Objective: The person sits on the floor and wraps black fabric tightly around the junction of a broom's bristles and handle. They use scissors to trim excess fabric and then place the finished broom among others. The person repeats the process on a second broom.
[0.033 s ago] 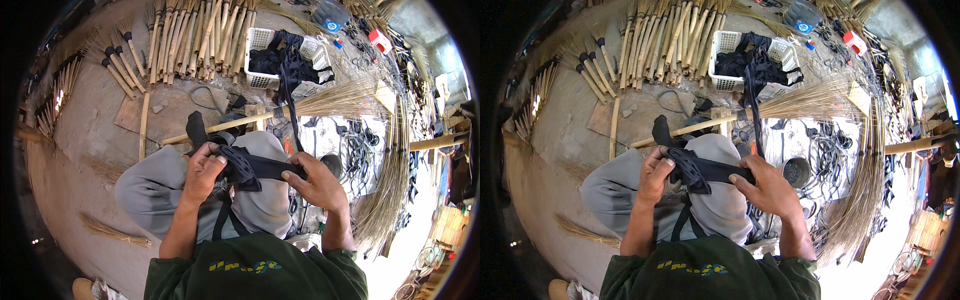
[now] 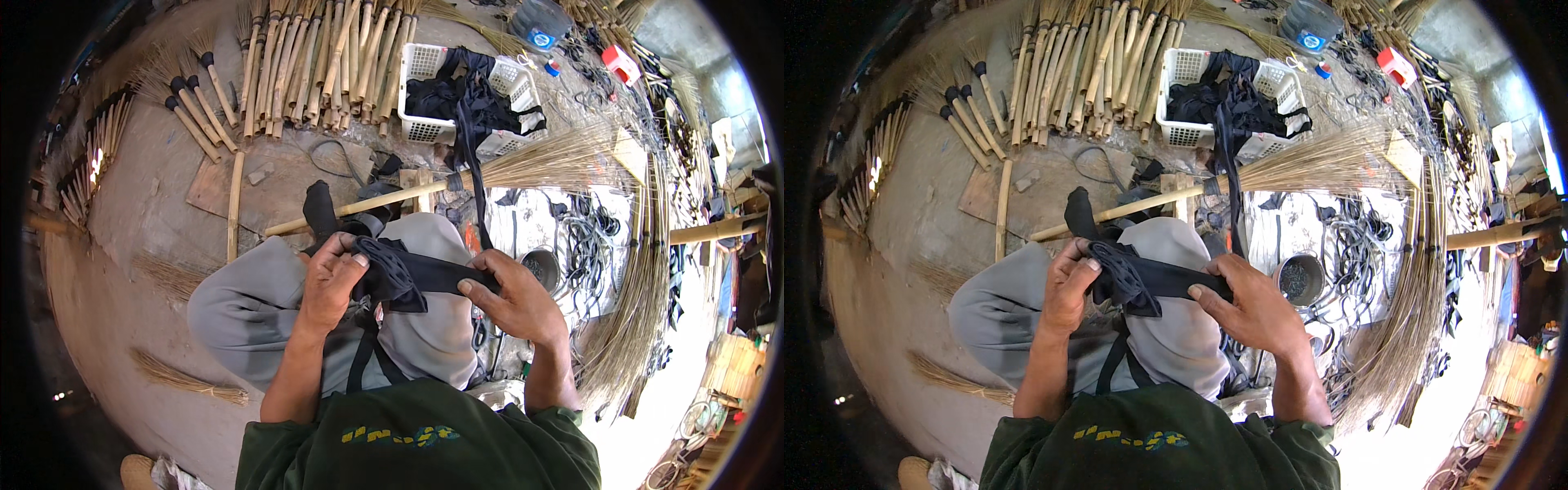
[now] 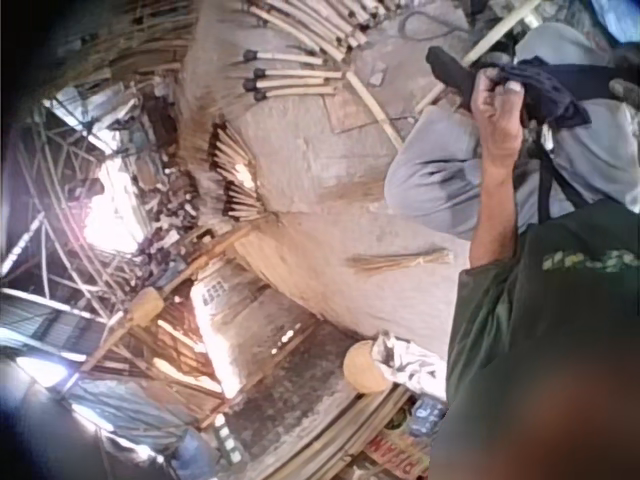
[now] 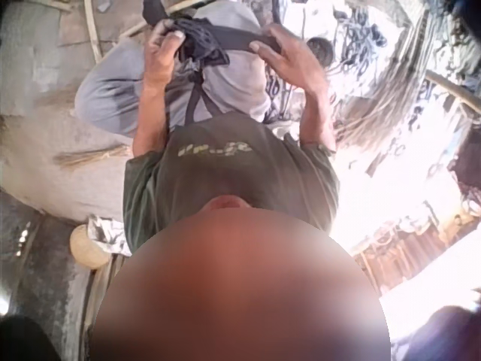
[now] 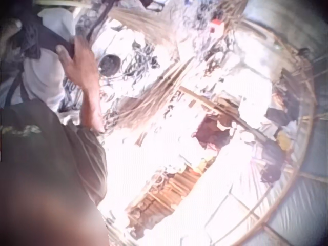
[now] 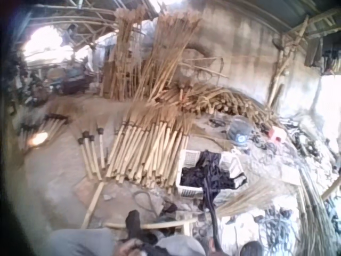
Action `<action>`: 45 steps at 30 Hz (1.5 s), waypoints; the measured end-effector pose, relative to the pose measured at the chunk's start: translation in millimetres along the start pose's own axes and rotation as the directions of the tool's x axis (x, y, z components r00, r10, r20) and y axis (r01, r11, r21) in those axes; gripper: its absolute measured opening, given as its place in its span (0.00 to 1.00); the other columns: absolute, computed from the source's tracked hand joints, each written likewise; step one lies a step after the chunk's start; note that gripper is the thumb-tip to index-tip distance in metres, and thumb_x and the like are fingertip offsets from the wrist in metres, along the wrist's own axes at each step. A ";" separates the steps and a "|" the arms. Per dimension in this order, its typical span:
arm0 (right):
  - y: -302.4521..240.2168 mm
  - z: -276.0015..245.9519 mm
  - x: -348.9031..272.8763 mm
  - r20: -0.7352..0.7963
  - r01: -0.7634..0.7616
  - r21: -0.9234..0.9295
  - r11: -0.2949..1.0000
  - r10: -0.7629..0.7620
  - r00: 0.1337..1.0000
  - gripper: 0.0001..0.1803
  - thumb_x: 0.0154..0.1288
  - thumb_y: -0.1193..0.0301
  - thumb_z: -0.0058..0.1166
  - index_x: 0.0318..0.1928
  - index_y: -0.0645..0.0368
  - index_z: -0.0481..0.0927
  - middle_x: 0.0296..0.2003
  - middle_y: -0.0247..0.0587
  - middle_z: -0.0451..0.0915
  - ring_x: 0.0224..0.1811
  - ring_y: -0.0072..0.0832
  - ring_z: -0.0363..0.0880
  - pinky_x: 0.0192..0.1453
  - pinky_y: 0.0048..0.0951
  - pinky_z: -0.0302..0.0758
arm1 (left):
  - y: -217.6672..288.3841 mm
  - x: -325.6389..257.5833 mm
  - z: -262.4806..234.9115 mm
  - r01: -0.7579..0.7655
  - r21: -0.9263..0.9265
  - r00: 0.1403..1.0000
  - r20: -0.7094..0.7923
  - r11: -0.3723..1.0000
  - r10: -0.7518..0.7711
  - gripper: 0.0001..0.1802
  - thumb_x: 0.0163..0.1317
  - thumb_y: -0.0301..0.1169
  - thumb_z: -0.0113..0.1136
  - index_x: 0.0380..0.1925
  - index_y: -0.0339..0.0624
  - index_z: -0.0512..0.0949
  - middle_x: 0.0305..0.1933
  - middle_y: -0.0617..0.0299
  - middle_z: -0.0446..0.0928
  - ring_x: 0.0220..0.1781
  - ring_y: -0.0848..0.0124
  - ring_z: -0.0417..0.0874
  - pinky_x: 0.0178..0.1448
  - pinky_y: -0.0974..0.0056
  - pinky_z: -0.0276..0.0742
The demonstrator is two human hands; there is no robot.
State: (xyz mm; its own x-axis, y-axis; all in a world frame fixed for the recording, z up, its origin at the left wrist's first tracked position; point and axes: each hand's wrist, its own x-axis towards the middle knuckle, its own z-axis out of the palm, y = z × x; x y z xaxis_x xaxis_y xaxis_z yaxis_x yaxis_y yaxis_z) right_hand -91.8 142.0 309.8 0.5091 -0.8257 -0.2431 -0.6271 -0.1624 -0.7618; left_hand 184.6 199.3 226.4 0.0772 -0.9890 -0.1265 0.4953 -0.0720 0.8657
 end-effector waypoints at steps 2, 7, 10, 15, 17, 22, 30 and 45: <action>8.5 2.7 -2.4 0.066 -0.103 0.038 0.994 0.101 0.993 0.18 0.74 0.59 0.63 0.48 0.64 0.79 0.40 0.54 0.80 0.40 0.49 0.80 0.45 0.44 0.75 | 1.6 -2.4 1.5 0.007 0.028 1.000 -0.014 1.000 -0.006 0.09 0.74 0.26 0.61 0.50 0.36 0.75 0.40 0.72 0.78 0.39 0.86 0.74 0.46 0.76 0.70; 5.5 -9.9 -10.4 0.016 0.266 0.189 0.945 -0.273 0.962 0.16 0.70 0.65 0.67 0.44 0.63 0.75 0.36 0.43 0.75 0.37 0.37 0.74 0.43 0.38 0.72 | 35.9 -27.5 20.3 -0.140 0.123 0.990 -0.005 0.982 0.142 0.11 0.73 0.24 0.60 0.53 0.34 0.76 0.43 0.67 0.81 0.45 0.82 0.81 0.52 0.74 0.76; 6.6 -10.9 -5.0 -0.008 0.047 0.137 0.989 -0.046 0.999 0.14 0.66 0.73 0.68 0.40 0.60 0.73 0.33 0.33 0.71 0.36 0.24 0.66 0.42 0.31 0.69 | 37.9 -20.7 22.5 -0.097 0.160 0.994 -0.035 0.982 0.104 0.11 0.73 0.23 0.60 0.53 0.33 0.76 0.44 0.67 0.82 0.45 0.83 0.81 0.52 0.74 0.77; 21.8 1.6 0.8 -0.013 0.019 0.155 0.988 -0.018 1.000 0.18 0.69 0.63 0.68 0.47 0.61 0.76 0.32 0.46 0.78 0.33 0.38 0.77 0.41 0.41 0.73 | 6.4 -7.5 7.1 -0.016 0.128 1.000 -0.023 0.992 0.019 0.10 0.75 0.24 0.61 0.53 0.36 0.76 0.45 0.69 0.82 0.43 0.86 0.78 0.49 0.76 0.75; 25.2 2.9 -0.7 -0.034 0.021 0.186 0.982 -0.015 0.999 0.18 0.70 0.62 0.67 0.49 0.61 0.77 0.34 0.47 0.79 0.34 0.37 0.78 0.42 0.41 0.74 | 0.0 -6.5 3.9 -0.064 0.030 0.996 0.062 0.998 0.062 0.10 0.75 0.24 0.61 0.53 0.35 0.76 0.45 0.68 0.82 0.43 0.86 0.78 0.49 0.76 0.75; 17.1 -7.3 -6.0 -0.012 0.096 0.229 0.969 -0.096 0.995 0.17 0.70 0.63 0.68 0.47 0.62 0.80 0.39 0.46 0.82 0.41 0.36 0.80 0.49 0.37 0.76 | 14.1 -16.1 16.6 -0.149 0.121 0.988 -0.022 0.981 0.153 0.09 0.75 0.25 0.62 0.51 0.35 0.77 0.44 0.68 0.82 0.43 0.86 0.78 0.49 0.77 0.74; 10.1 14.6 9.3 -0.493 0.187 0.020 0.982 -0.153 0.856 0.12 0.70 0.74 0.63 0.51 0.64 0.81 0.43 0.40 0.84 0.46 0.27 0.80 0.55 0.31 0.75 | 10.6 13.5 14.9 -0.051 0.050 0.994 -0.092 0.997 0.056 0.08 0.74 0.28 0.64 0.46 0.37 0.77 0.33 0.78 0.75 0.34 0.91 0.68 0.40 0.79 0.64; -3.9 36.6 -8.5 -0.246 0.313 0.474 0.823 -0.217 0.945 0.11 0.65 0.75 0.67 0.43 0.57 0.76 0.41 0.38 0.75 0.47 0.29 0.76 0.55 0.35 0.71 | 12.5 17.7 19.1 -0.083 0.020 0.993 -0.085 0.996 0.085 0.10 0.74 0.29 0.64 0.48 0.35 0.78 0.35 0.73 0.79 0.36 0.88 0.77 0.42 0.78 0.74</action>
State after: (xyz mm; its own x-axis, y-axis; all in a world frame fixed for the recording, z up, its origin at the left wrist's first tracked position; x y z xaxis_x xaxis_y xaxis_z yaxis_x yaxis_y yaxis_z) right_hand -72.1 169.4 292.8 0.4723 -0.8775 0.0836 -0.0776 -0.1358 -0.9877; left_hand 175.6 178.4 244.3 0.1920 -0.9769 -0.0933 0.4699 0.0081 0.8827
